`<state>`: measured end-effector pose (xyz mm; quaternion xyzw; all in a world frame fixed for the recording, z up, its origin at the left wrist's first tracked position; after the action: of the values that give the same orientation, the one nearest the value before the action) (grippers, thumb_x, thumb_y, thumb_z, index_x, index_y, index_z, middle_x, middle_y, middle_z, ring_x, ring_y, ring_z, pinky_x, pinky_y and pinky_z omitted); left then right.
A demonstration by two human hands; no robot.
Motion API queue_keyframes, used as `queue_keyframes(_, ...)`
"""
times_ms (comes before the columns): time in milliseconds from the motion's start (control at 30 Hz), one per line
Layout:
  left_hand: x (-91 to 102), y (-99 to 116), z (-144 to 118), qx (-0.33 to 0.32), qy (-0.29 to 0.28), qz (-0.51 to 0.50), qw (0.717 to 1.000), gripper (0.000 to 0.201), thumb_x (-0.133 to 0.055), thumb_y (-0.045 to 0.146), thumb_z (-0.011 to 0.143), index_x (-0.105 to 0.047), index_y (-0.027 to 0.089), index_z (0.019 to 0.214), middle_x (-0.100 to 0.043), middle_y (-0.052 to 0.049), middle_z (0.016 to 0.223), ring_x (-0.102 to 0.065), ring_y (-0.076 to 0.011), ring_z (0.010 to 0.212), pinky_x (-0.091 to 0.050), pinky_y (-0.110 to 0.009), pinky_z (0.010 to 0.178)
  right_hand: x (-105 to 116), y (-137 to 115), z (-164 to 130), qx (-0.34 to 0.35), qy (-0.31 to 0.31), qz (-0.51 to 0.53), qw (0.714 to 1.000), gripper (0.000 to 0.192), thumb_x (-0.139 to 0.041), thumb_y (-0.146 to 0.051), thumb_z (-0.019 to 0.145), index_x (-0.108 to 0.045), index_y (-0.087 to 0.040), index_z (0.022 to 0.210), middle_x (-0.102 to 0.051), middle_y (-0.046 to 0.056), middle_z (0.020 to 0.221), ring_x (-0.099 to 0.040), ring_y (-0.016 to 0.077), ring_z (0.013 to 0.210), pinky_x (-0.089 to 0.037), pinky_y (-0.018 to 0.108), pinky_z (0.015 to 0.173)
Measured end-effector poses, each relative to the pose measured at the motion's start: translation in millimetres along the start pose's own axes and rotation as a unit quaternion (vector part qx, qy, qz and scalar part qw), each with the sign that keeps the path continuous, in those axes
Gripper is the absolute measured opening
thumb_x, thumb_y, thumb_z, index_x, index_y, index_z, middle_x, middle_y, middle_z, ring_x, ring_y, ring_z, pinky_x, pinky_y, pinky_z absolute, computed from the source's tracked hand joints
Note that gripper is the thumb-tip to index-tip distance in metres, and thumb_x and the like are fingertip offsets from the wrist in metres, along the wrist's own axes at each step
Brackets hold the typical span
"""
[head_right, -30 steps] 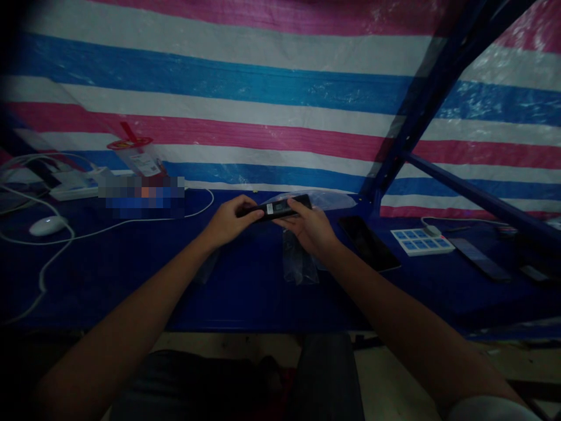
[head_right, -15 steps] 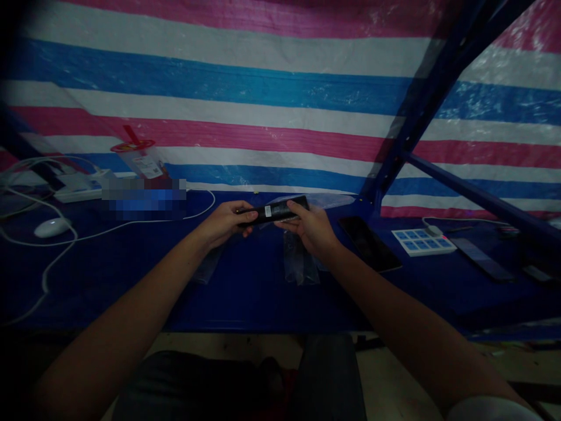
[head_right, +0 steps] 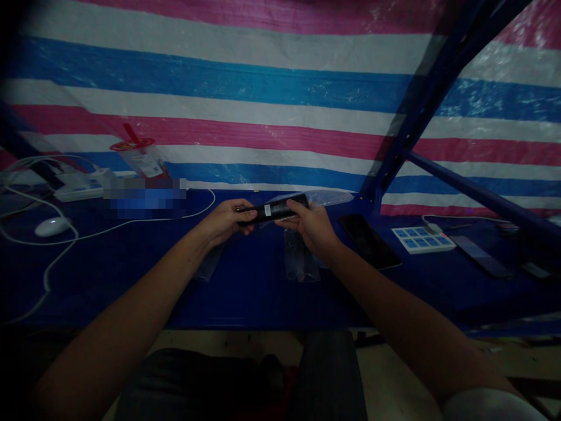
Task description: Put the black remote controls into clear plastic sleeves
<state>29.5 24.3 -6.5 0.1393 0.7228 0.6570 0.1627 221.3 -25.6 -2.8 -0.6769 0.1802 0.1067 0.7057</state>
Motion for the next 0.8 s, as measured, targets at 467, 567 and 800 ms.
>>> queue_keyframes(467, 3.9, 12, -1, -0.197, 0.056, 0.28, 0.938, 0.029, -0.073, 0.037, 0.084, -0.068, 0.024, 0.109, -0.069, -0.006, 0.094, -0.065, -0.0167, 0.076, -0.052, -0.034, 0.071, 8, 2, 5, 0.011, 0.019, 0.011, 1.0, 0.013, -0.074, -0.024, 0.082, -0.064, -0.02, 0.09, -0.075, 0.005, 0.093, -0.074, 0.0229, 0.087, -0.063, 0.045, 0.088)
queue_keyframes(567, 0.3, 19, -5, -0.295, 0.054, 0.39, 0.871, 0.03, -0.075, 0.038, 0.083, -0.071, 0.025, 0.109, -0.068, -0.007, 0.108, -0.063, -0.0223, 0.103, -0.049, -0.04, 0.094, 10, 2, 6, 0.015, 0.029, 0.012, 0.999, 0.012, -0.073, -0.025, 0.083, -0.064, -0.02, 0.089, -0.074, 0.005, 0.091, -0.074, 0.023, 0.088, -0.063, 0.045, 0.088)
queue_keyframes(800, 1.1, 21, -8, -0.308, 0.057, 0.405, 0.859, 0.039, -0.076, 0.035, 0.082, -0.067, 0.023, 0.118, -0.068, -0.008, 0.118, -0.062, -0.0236, 0.111, -0.045, -0.041, 0.101, 11, -1, 6, 0.019, 0.042, 0.018, 0.999, 0.01, -0.071, -0.024, 0.084, -0.063, -0.018, 0.087, -0.073, 0.007, 0.092, -0.073, 0.0228, 0.086, -0.062, 0.046, 0.088)
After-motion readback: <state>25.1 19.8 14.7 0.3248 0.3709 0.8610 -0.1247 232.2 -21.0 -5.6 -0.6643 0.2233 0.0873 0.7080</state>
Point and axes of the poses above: each hand's wrist, its own z-axis towards the middle knuckle, its own x-axis out of the back of the hand, y = z × x, the point moved 5 cm from there along z, towards the middle knuckle
